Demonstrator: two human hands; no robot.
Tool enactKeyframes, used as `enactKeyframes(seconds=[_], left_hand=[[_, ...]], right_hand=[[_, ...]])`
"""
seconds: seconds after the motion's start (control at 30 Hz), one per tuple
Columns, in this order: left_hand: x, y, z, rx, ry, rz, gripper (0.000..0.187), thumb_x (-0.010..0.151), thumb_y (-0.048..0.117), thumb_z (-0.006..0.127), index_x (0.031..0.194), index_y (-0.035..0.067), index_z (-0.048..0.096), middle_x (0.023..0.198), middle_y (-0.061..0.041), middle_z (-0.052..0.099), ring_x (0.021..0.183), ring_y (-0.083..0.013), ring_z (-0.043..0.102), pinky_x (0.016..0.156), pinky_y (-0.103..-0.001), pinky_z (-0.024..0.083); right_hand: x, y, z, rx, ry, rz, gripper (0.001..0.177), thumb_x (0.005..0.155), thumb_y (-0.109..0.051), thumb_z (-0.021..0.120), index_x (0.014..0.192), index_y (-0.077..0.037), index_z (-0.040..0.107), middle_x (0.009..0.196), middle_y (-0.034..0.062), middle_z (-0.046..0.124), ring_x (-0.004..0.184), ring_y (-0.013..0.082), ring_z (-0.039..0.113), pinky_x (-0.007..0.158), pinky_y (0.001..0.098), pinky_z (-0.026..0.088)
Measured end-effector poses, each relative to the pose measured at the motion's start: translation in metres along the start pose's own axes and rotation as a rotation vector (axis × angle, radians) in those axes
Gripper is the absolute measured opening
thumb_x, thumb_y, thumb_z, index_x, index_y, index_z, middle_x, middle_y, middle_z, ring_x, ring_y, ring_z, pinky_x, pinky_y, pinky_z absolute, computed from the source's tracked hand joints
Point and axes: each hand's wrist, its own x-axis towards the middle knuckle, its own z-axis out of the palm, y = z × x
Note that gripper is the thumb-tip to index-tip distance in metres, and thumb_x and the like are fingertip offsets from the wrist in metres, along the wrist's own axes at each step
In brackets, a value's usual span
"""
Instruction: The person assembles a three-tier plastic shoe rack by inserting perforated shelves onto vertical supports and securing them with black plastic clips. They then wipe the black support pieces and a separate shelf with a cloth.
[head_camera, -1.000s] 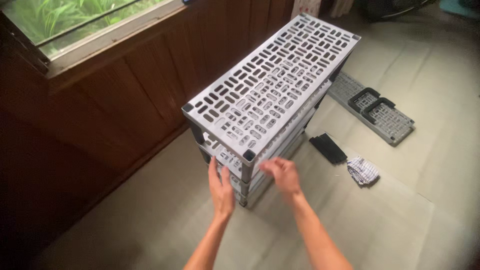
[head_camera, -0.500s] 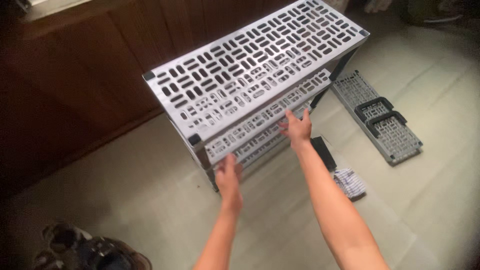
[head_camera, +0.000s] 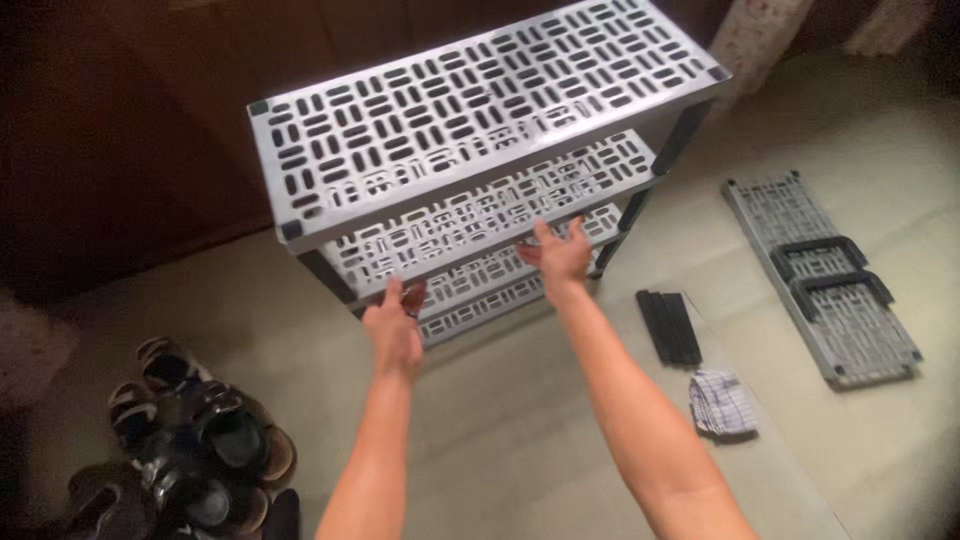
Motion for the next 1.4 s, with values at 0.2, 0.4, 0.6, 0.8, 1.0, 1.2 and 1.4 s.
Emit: enactKeyframes(seconds=[0.2, 0.4, 0.6, 0.8, 1.0, 1.2, 1.4], left_hand=[[0.010, -0.007, -0.008, -0.004, 0.123, -0.078, 0.026, 0.098, 0.018, 0.066, 0.115, 0.000, 0.058, 0.104, -0.012, 0.071, 0.086, -0.0255, 0.074, 0.081, -0.039, 0.061], [-0.013, -0.040, -0.005, 0.335, 0.103, -0.190, 0.027, 0.097, 0.024, 0.065, 0.114, 0.003, 0.067, 0.102, -0.008, 0.076, 0.088, -0.0212, 0.074, 0.077, -0.033, 0.058], [-0.050, -0.078, 0.043, 0.720, -0.049, -0.082, 0.023, 0.096, 0.022, 0.067, 0.106, 0.003, 0.075, 0.097, -0.007, 0.078, 0.087, -0.0141, 0.070, 0.079, -0.030, 0.054], [-0.068, -0.106, 0.073, 0.980, -0.282, 0.089, 0.030, 0.094, 0.027, 0.069, 0.109, 0.002, 0.076, 0.100, -0.010, 0.078, 0.092, -0.0190, 0.073, 0.084, -0.033, 0.055], [-0.093, -0.130, 0.091, 1.021, -0.449, 0.051, 0.032, 0.092, 0.029, 0.068, 0.109, 0.003, 0.076, 0.101, -0.013, 0.079, 0.095, -0.0231, 0.075, 0.087, -0.034, 0.057], [-0.111, -0.179, 0.118, 1.112, -0.530, -0.002, 0.035, 0.092, 0.032, 0.066, 0.112, 0.004, 0.075, 0.107, -0.014, 0.078, 0.102, -0.0259, 0.074, 0.091, -0.036, 0.055], [-0.141, -0.274, 0.145, 1.114, -0.538, -0.024, 0.034, 0.091, 0.031, 0.066, 0.109, 0.004, 0.075, 0.104, -0.016, 0.078, 0.100, -0.0264, 0.076, 0.089, -0.036, 0.057]], right_hand=[[0.005, 0.012, 0.002, -0.001, 0.046, 0.067, 0.096, 0.094, -0.013, 0.067, 0.163, -0.017, 0.001, 0.097, 0.0207, 0.072, 0.062, 0.0302, 0.073, 0.053, 0.0411, 0.061], [0.001, 0.029, -0.030, -0.177, -0.022, 0.065, 0.091, 0.096, -0.020, 0.065, 0.166, -0.014, 0.007, 0.102, 0.0149, 0.074, 0.061, 0.0235, 0.072, 0.051, 0.0363, 0.057], [-0.014, 0.024, -0.086, -0.248, -0.032, -0.032, 0.087, 0.095, -0.022, 0.068, 0.163, -0.010, 0.015, 0.106, 0.0058, 0.076, 0.065, 0.0161, 0.071, 0.055, 0.0305, 0.056], [-0.034, 0.000, -0.139, -0.608, 0.164, -0.091, 0.082, 0.094, -0.030, 0.071, 0.160, -0.004, 0.030, 0.089, 0.0116, 0.074, 0.065, 0.0150, 0.069, 0.056, 0.0290, 0.053], [-0.062, -0.037, -0.192, -0.770, 0.210, -0.089, 0.080, 0.091, -0.031, 0.069, 0.157, -0.001, 0.035, 0.089, 0.0079, 0.077, 0.070, 0.0168, 0.070, 0.066, 0.0310, 0.055], [-0.056, -0.066, -0.278, -1.094, 0.182, -0.161, 0.084, 0.089, -0.039, 0.071, 0.155, 0.000, 0.037, 0.118, 0.0151, 0.074, 0.110, 0.0251, 0.069, 0.096, 0.0342, 0.051], [-0.020, -0.062, -0.391, -1.279, 0.078, -0.028, 0.082, 0.089, -0.042, 0.068, 0.154, -0.003, 0.040, 0.135, 0.0202, 0.065, 0.125, 0.0322, 0.062, 0.106, 0.0386, 0.047]])
